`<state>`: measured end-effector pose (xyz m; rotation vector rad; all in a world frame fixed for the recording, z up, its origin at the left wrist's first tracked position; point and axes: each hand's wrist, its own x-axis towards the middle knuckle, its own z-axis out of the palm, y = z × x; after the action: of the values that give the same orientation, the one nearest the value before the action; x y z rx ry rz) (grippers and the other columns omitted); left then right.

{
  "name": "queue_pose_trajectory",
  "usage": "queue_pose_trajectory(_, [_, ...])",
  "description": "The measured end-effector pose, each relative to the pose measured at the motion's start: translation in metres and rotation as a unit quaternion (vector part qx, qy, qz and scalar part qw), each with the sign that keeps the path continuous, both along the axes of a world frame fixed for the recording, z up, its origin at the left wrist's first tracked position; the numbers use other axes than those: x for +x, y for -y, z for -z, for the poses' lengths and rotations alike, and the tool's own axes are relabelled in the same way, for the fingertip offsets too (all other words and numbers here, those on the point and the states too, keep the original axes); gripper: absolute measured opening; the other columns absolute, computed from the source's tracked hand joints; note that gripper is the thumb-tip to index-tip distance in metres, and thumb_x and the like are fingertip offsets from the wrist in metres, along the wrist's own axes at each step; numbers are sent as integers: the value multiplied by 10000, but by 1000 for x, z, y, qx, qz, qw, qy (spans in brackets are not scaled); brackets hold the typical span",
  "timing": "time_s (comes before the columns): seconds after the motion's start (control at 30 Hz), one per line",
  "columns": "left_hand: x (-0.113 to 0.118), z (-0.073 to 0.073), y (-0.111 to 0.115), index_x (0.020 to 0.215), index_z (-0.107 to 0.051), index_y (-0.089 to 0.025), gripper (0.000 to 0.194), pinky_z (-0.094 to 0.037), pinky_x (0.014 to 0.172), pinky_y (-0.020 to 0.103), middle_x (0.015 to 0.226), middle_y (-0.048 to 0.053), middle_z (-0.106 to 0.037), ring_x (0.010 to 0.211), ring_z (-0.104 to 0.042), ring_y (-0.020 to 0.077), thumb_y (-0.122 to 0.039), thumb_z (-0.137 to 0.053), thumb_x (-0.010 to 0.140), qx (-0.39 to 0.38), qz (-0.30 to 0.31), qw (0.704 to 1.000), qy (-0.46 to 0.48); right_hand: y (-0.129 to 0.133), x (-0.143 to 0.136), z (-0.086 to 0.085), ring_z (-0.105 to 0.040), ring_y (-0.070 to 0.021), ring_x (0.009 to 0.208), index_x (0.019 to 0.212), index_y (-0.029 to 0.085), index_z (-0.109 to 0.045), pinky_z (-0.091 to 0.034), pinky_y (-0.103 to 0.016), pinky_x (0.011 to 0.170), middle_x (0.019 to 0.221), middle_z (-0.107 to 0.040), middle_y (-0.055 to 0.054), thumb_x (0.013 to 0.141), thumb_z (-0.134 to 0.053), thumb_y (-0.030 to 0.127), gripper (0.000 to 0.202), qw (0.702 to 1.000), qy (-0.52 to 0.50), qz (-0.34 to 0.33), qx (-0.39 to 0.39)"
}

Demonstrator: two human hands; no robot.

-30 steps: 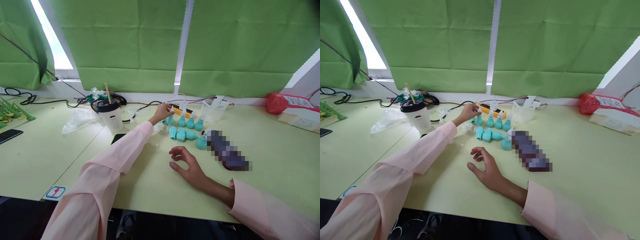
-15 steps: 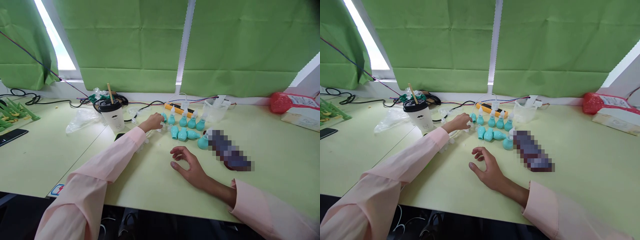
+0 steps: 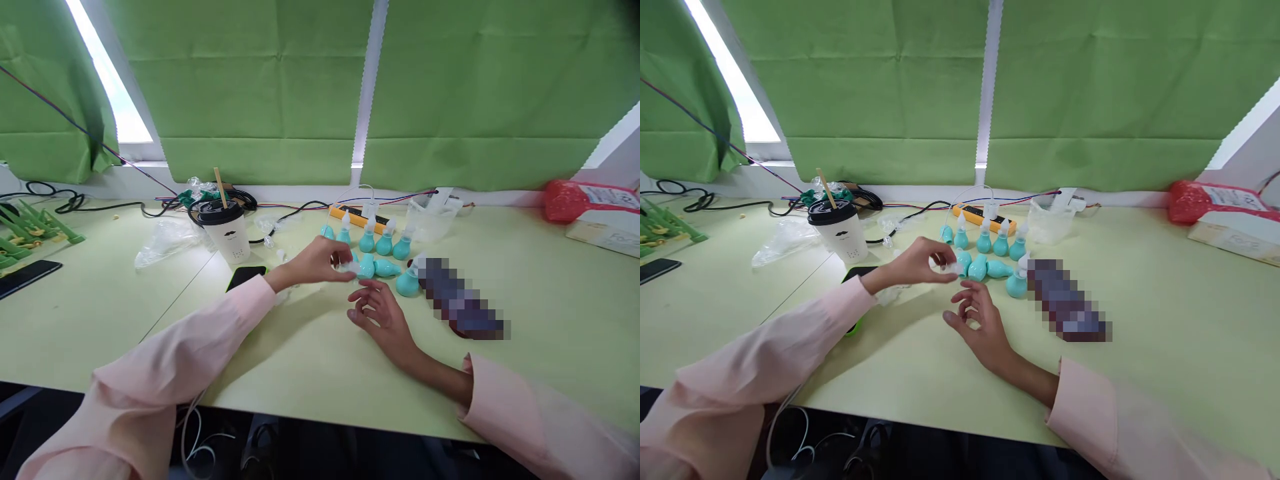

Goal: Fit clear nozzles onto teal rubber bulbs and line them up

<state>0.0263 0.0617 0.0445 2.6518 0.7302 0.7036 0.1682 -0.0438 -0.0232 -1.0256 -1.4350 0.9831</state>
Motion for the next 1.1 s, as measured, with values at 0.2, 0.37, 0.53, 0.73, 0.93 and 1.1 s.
queue_pose_trajectory(0.2, [-5, 22, 40, 729, -586, -148, 242, -388, 577, 208, 653, 24, -582, 606, -509, 106, -381, -536, 690, 14, 16, 1000, 18, -7, 1, -4, -471, -92, 530, 919, 195, -478, -413, -242, 457, 730, -517, 1, 685, -565, 383, 312, 995, -70, -7, -74])
queue_pose_trajectory(0.37, [-21, 22, 34, 876, -584, -160, 378, -409, 616, 221, 757, 42, -594, 670, -519, 122, -429, -611, 611, -24, 21, 998, 45, -9, 1, -3, -472, -86, 525, 799, 173, -527, -429, -243, 461, 752, -527, -17, 678, -571, 377, 242, 997, -36, 14, -69])
queue_pose_trajectory(0.53, [-44, 22, 5, 890, -617, -180, 262, -393, 617, 227, 731, 37, -597, 675, -513, 122, -357, -488, 747, -19, -73, 996, -47, -8, 1, -2, -494, -102, 548, 797, 172, -536, -467, -258, 487, 687, -516, -4, 636, -616, 341, 247, 996, -24, 14, -81])
queue_pose_trajectory(0.73, [-42, 44, -1, 765, -646, -159, 196, -387, 608, 259, 717, 76, -593, 770, -498, 182, -261, -480, 755, 54, -66, 979, -186, -7, 1, 1, -536, -132, 681, 782, 153, -567, -500, -277, 605, 782, -560, -39, 582, -666, 275, 255, 996, -14, 26, -82])
queue_pose_trajectory(0.93, [-30, 36, 27, 708, -625, -144, 163, -441, 603, 242, 680, 36, -613, 630, -532, 117, -296, -574, 676, -137, -68, 986, 68, -7, 3, -3, -582, -158, 754, 763, 172, -591, -507, -309, 688, 873, -604, -51, 591, -661, 274, 212, 998, -26, 22, -53])
queue_pose_trajectory(1.1, [-20, 35, 48, 654, -642, -142, 152, -466, 593, 245, 681, 38, -628, 635, -561, 122, -274, -658, 581, -340, -18, 919, 201, -5, 2, -5, -625, -186, 719, 709, 168, -622, -513, -359, 724, 751, -662, -43, 535, -700, 280, 221, 996, -30, 24, -77])
